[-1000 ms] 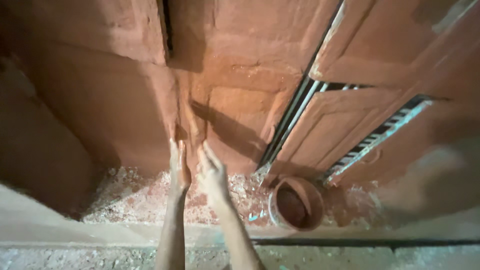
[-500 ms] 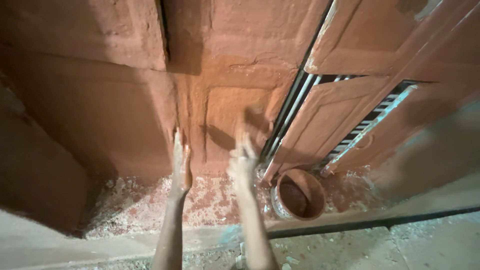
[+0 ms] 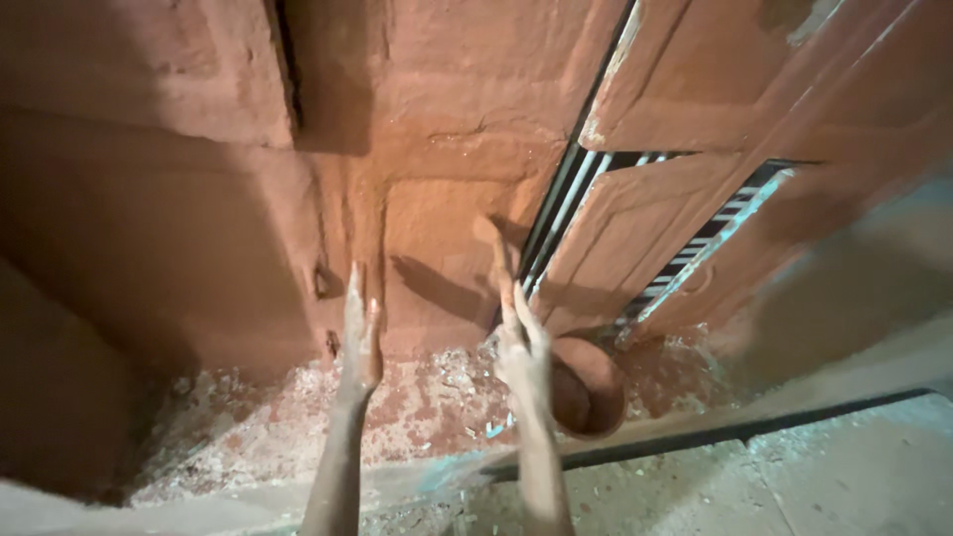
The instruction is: The person paints a wooden door and window frame with red-brown paint using a wide brush, dipping the brush into a small clay pot of paint and brushing the frame panels and edges, steadying the wood with the other hand.
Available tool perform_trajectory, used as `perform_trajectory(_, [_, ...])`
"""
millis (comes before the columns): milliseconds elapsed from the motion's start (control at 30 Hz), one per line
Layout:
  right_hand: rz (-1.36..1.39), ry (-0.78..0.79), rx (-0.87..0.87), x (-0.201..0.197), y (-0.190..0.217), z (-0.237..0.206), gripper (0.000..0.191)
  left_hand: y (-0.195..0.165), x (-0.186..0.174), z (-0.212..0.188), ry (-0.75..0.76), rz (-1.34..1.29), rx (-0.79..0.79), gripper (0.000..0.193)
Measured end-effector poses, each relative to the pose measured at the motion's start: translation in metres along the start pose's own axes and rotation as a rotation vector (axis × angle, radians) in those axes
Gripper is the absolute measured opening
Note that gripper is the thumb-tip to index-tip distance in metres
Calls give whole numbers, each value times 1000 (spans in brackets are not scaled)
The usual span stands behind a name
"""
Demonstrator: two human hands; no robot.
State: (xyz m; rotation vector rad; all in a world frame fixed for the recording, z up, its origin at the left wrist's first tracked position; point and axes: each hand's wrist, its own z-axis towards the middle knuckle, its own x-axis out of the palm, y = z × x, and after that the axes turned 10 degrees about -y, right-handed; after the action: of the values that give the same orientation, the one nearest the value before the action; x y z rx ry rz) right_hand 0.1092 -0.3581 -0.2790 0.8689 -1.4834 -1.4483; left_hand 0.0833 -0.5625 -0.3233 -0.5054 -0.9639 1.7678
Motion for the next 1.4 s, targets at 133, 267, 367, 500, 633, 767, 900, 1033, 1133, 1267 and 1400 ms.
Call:
perform_trajectory(133, [-287,59,-392,-26,18,14,45,2,33,-4,41,41,-16,69])
perform_trajectory(267, [-546,-19,-838,-20,-7,27,45,2,59,-7,53,33,6,67])
perform_trajectory(367, [-758,35,-475,-17,-47,25,49,3,66,-11,68,18,-18,67])
perform_trajectory(500, [-1006,113,-391,-28,-67,19,45,7,69,-6,57,75,16,69])
perform_trajectory(633, [-1146,184,-230,-33,-28,27,39,8,71,-4,46,84,56,67])
perform_trajectory(767, [-713,-1,-543,-16,20,34,43,5,73,-8,50,87,22,67])
perform_trajectory(900, [-433,-44,-838,-7,24,32,43,1,70,-12,42,79,-22,66])
perform_trajectory(1033, [-463,-72,-793,-10,-26,13,48,0,63,-12,39,115,-2,66])
perform_trajectory(1133, [-1038,155,-117,-12,-70,0,53,-2,54,-10,40,100,59,65])
perform_trajectory(1267, [-897,203,-571,-2,-84,-11,50,-5,40,-5,39,85,114,65])
perform_trajectory(1400, [-823,71,-506,25,-45,-5,49,-8,21,-5,21,109,33,65])
